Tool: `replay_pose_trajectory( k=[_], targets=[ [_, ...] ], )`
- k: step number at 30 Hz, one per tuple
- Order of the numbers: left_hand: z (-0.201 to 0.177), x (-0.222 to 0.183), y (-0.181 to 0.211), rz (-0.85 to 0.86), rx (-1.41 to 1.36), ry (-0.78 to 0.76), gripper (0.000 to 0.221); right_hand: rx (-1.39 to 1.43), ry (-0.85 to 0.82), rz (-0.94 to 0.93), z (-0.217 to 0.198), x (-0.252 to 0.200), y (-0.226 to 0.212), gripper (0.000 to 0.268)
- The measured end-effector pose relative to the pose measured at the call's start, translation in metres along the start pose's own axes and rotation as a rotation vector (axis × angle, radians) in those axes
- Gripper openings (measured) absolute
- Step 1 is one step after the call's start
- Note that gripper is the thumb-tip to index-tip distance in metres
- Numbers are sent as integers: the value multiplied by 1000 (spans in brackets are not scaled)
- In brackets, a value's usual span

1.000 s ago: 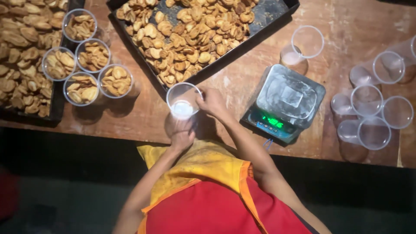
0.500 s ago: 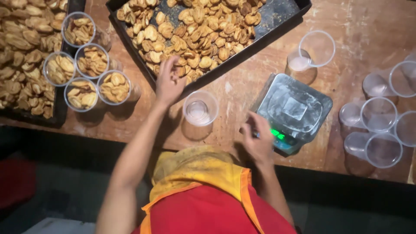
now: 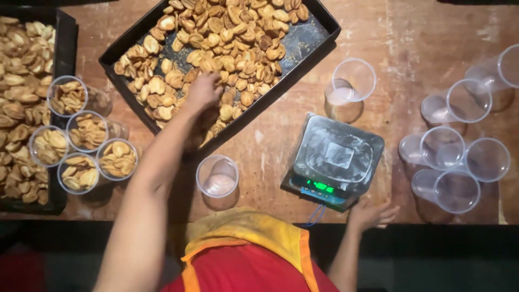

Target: The person is sorting and packaging baked snacks into plastic containers.

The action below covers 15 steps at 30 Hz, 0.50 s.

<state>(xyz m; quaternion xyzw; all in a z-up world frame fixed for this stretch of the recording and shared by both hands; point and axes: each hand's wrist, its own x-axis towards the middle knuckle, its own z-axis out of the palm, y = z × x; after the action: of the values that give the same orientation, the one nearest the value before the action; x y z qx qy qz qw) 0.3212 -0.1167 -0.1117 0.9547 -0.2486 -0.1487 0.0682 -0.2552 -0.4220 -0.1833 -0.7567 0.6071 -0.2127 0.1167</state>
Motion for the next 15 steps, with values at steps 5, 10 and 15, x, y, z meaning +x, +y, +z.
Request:
replay_pose_trajectory(
  k=[5, 10, 15],
  targets=[
    [1, -22, -63, 247, -824, 191, 41, -133, 49, -176, 7, -12, -16, 54],
    [-43, -79, -49, -71, -1711, -51, 36, -99, 5, -170, -2, -3, -29, 56],
    [-29, -110, -66, -57, -1643, 28, 32, -157, 6, -176, 16, 2, -9, 61]
  ],
)
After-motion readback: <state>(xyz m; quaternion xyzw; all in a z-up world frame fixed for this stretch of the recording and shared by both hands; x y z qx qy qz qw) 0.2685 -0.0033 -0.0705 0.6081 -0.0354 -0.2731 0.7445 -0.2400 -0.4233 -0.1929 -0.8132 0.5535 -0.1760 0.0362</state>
